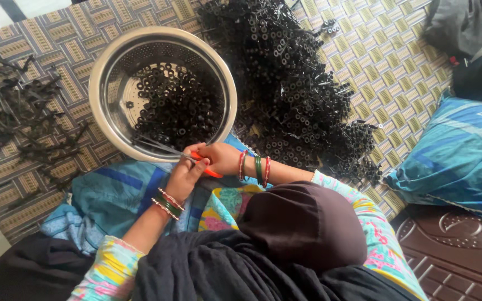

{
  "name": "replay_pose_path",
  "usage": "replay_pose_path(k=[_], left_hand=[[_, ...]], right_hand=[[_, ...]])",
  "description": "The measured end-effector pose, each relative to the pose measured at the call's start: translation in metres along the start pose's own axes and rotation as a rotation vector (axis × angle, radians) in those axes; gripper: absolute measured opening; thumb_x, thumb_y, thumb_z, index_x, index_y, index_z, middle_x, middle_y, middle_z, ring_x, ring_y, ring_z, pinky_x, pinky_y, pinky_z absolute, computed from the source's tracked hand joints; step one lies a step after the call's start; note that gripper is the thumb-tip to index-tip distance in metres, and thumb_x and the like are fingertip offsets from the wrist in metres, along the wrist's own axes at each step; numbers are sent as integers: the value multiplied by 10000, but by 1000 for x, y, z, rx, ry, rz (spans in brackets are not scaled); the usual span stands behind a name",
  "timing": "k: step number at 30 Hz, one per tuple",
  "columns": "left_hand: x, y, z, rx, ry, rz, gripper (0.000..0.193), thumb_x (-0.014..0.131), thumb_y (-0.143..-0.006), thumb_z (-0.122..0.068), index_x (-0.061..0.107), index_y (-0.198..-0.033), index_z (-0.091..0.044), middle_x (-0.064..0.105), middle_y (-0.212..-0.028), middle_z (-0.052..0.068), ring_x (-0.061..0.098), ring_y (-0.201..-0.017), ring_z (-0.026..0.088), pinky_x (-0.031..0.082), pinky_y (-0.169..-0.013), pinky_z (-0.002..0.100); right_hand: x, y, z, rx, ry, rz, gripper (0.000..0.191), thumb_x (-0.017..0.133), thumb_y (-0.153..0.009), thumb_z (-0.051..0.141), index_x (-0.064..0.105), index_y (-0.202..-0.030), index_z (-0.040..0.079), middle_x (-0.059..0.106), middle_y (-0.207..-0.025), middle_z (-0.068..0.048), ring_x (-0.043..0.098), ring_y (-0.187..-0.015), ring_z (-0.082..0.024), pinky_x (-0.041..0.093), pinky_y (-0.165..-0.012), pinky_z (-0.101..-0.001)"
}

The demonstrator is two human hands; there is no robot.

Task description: The person sits on a patterned mat and uses orange-handled scissors to cut small black rubber pieces from a metal colander. The cut pieces are dropped into the colander while the uncut pieces remain on the mat.

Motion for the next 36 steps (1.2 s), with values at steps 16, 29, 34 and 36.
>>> replay_pose_path(k=[16,29,34,36], left_hand=[[-45,-161,-119,466,-1481,-448,395,646,-859,-41,663,-1253,-55,598,-1328,198,588,-1213,364,491,-1026,465],[-81,-165,-124,-357,-1005,-679,308,460,-1135,-191,554,-1340,18,573,-1349,294,610,-1166,424,495,-992,531],[-58,-148,-108,131,-1836,-478,317,596,-859,-100,629,-1170,-50,622,-1297,256,633,-1083,398,548,-860,442],[-61,-143,-102,60,-1819,-497,277,590,-947,-101,633,-1214,-44,649,-1226,243,643,-1054,397,544,-850,468]], right_hand=[[-43,-9,-43,330,-823,-407,341,637,-1028,391,641,-952,59,672,-808,-17,665,-702,-107,490,-671,-243],[-64,1,-61,341,-901,-364,289,666,-991,347,643,-952,62,641,-833,17,671,-694,-95,482,-606,-236],[-55,14,-54,302,-798,-312,315,659,-1009,367,648,-923,64,656,-755,13,648,-695,-67,484,-623,-227],[-49,18,-50,306,-791,-307,311,663,-999,370,650,-922,69,657,-743,16,642,-686,-63,482,-619,-226]])
Point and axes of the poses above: each hand's wrist, its own y-axis away from the middle knuckle, its own x-axis out of the palm, z = x × y, the point moved 3 cm from there along -y, towards the middle knuckle
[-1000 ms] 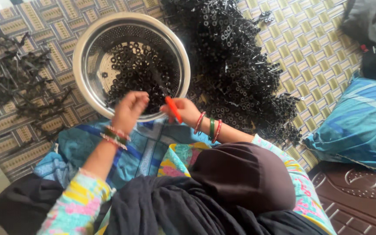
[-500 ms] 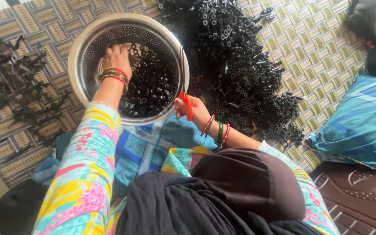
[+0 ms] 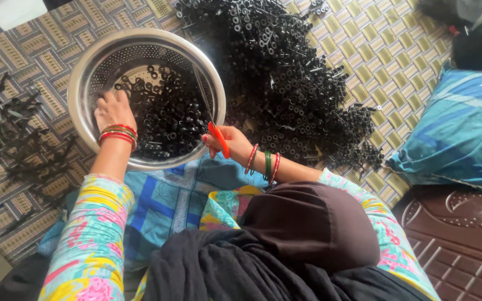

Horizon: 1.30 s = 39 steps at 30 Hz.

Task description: The person sits on a patterned mat and uses orange-handled scissors to cut small black rubber pieces from a metal colander. The cut pieces are dropped into the colander while the uncut pieces remain on the mat.

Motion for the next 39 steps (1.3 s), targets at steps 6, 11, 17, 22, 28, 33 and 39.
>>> replay_pose_path(k=[6,11,17,22,28,33,39], left_hand=[[-8,12,16,-89,-99,266,223,560,-1051,-121,748,-1120,-25,702,-1119,224,684,-1031,374,573,-863,460],[-16,34,19,43,-294,202,266,559,-957,-182,810,-1005,-109,707,-1118,118,662,-1053,302,537,-833,431],[-3,48,40,257,-374,419,273,546,-1005,-208,810,-1045,-154,757,-1053,73,655,-1113,273,502,-855,425],[-11,43,50,244,-274,169,207,587,-954,-191,764,-1047,-136,781,-933,119,717,-942,295,526,-790,407],[-11,45,72,-55,534,323,163,653,-990,-200,753,-1036,-80,763,-937,141,739,-830,298,570,-743,420],[19,83,56,-397,1818,479,152,610,-1039,-198,659,-1103,-69,751,-914,93,738,-811,208,569,-692,309],[51,123,38,-337,2315,726,143,627,-1001,-112,571,-1124,-65,752,-938,127,729,-852,209,604,-771,327]], right_hand=[[9,14,6,-18,34,4,324,660,-1009,383,650,-908,75,679,-716,2,597,-646,-47,450,-581,-219],[18,16,12,-5,68,17,280,668,-997,361,652,-917,93,688,-712,9,582,-627,-36,428,-550,-213],[32,10,8,-30,106,54,272,665,-1001,338,661,-943,72,697,-740,6,629,-670,-51,461,-586,-217],[39,5,5,-94,-37,121,258,678,-1005,307,640,-983,53,698,-818,4,686,-752,-83,540,-706,-243],[44,3,1,-16,142,96,255,673,-1005,290,653,-996,36,694,-736,-15,597,-658,-67,448,-582,-232],[54,-3,4,34,179,84,239,731,-937,197,666,-1073,12,718,-834,-40,680,-773,-87,508,-661,-243],[75,-21,1,-47,54,10,266,767,-891,80,662,-1115,-19,730,-1013,-58,723,-946,-111,586,-847,-266]])
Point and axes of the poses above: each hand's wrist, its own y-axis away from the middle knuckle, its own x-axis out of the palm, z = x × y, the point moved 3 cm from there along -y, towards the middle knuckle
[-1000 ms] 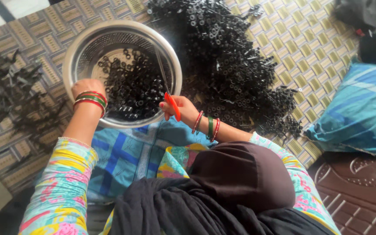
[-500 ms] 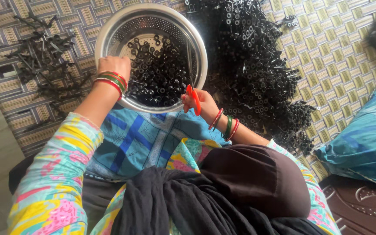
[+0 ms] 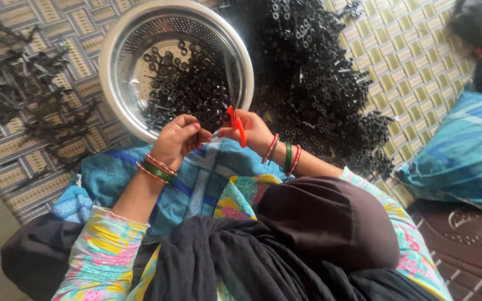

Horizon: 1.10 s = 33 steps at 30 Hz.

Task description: The person sits on a patterned mat and uses orange-handled scissors to cut small black rubber pieces from a metal colander. The cut pieces are dropped into the colander while the uncut pieces remain on the mat.

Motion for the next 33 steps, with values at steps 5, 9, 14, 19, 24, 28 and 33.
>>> replay_pose_path(k=[5,9,14,19,24,28,33], left_hand=[[-23,13,-12,-92,-261,106,268,648,-968,-218,567,-1174,-69,755,-1013,125,752,-898,196,594,-779,313],[-45,26,-37,-144,-250,169,384,651,-949,-327,521,-1247,-124,729,-1055,93,731,-871,196,587,-753,335],[-60,40,-49,-356,42,356,743,453,-891,-688,541,-1301,-75,751,-1060,152,756,-906,234,610,-791,361],[-68,37,-47,-193,264,252,456,668,-1007,-181,504,-1424,-95,702,-1084,72,704,-922,169,585,-808,327],[-78,26,-53,-24,165,47,467,678,-961,-17,538,-1407,-41,710,-1134,52,703,-960,149,580,-823,312],[-81,19,-57,32,206,-32,292,669,-961,26,624,-1244,-31,730,-1080,61,725,-984,197,603,-913,345],[-82,15,-61,168,202,-161,152,647,-946,40,670,-1064,-53,742,-980,62,741,-922,230,624,-824,363]], right_hand=[[26,-21,3,100,114,-64,194,772,-887,78,712,-1041,-22,760,-933,-71,698,-846,-112,553,-732,-267],[60,-32,10,71,67,65,170,768,-880,71,701,-1022,5,749,-939,-39,698,-847,-84,557,-730,-246],[83,-47,18,19,75,110,205,787,-867,55,690,-1046,34,720,-935,-7,660,-826,-48,544,-703,-231],[90,-59,20,-122,234,82,222,785,-874,61,698,-1077,35,710,-942,-6,628,-821,-44,536,-708,-222],[82,-60,5,-14,302,-6,166,788,-906,116,704,-1024,35,725,-898,-14,664,-802,-50,549,-682,-229],[67,-54,-8,126,231,82,256,721,-966,270,707,-1016,20,733,-818,-40,697,-760,-113,530,-655,-277],[56,-49,-7,19,916,176,564,645,-913,573,689,-1044,27,725,-744,-106,716,-680,-270,530,-620,-395]])
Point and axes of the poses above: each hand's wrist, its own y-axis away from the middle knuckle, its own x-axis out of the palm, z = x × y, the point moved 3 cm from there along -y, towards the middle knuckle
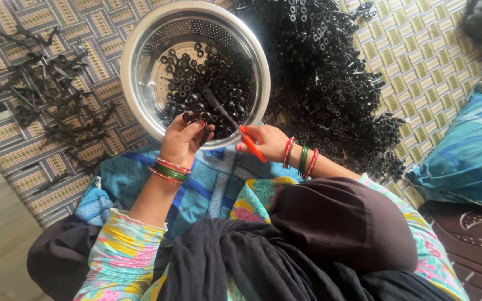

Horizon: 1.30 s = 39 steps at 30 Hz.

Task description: The person sits on a patterned mat and uses orange-handled scissors to cut small black rubber pieces from a metal colander. The cut pieces are dropped into the colander while the uncut pieces remain on the mat.

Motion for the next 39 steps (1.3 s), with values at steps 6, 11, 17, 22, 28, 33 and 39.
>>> replay_pose_path(k=[6,11,17,22,28,33,39], left_hand=[[-3,2,2,186,-204,-76,247,682,-903,86,623,-1066,-90,709,-974,30,718,-869,156,617,-768,293],[-3,4,11,304,-249,11,285,696,-903,120,618,-1089,-81,697,-1012,12,691,-901,108,592,-816,253],[-6,6,22,248,-295,-4,282,699,-885,96,647,-1106,-72,697,-995,4,676,-871,101,576,-778,250],[-6,3,21,278,-326,39,280,708,-916,99,639,-1133,-63,681,-1005,5,652,-875,99,553,-770,246],[1,-1,37,224,-427,69,354,719,-852,91,612,-1149,-71,679,-1016,-12,655,-910,83,552,-815,234],[-4,-4,41,155,-452,49,325,732,-861,69,600,-1129,-60,660,-987,-17,637,-869,75,544,-771,242],[-5,-3,47,204,-637,90,317,703,-845,73,639,-1127,-58,644,-991,-28,604,-863,63,524,-778,226]], right_hand=[[-3,4,9,-3,348,-21,576,682,-864,589,716,-1124,77,709,-707,-122,698,-682,-348,528,-634,-466],[1,4,16,-112,334,-183,580,735,-821,559,723,-1095,47,716,-714,-101,699,-665,-337,532,-613,-464],[19,3,4,-51,213,-38,601,748,-791,613,726,-1133,119,706,-708,-93,705,-680,-313,534,-598,-435],[22,2,-1,16,289,39,503,712,-873,640,762,-980,151,709,-737,-70,704,-729,-295,523,-652,-428],[12,4,-4,-95,144,-68,563,742,-812,581,691,-1068,82,687,-690,-90,681,-667,-327,495,-563,-449],[17,4,-15,1,226,35,535,736,-826,642,756,-970,127,707,-741,-72,705,-742,-303,516,-658,-435],[12,1,-22,-45,129,-54,657,722,-846,603,681,-1230,72,708,-752,-75,699,-713,-298,513,-616,-432]])
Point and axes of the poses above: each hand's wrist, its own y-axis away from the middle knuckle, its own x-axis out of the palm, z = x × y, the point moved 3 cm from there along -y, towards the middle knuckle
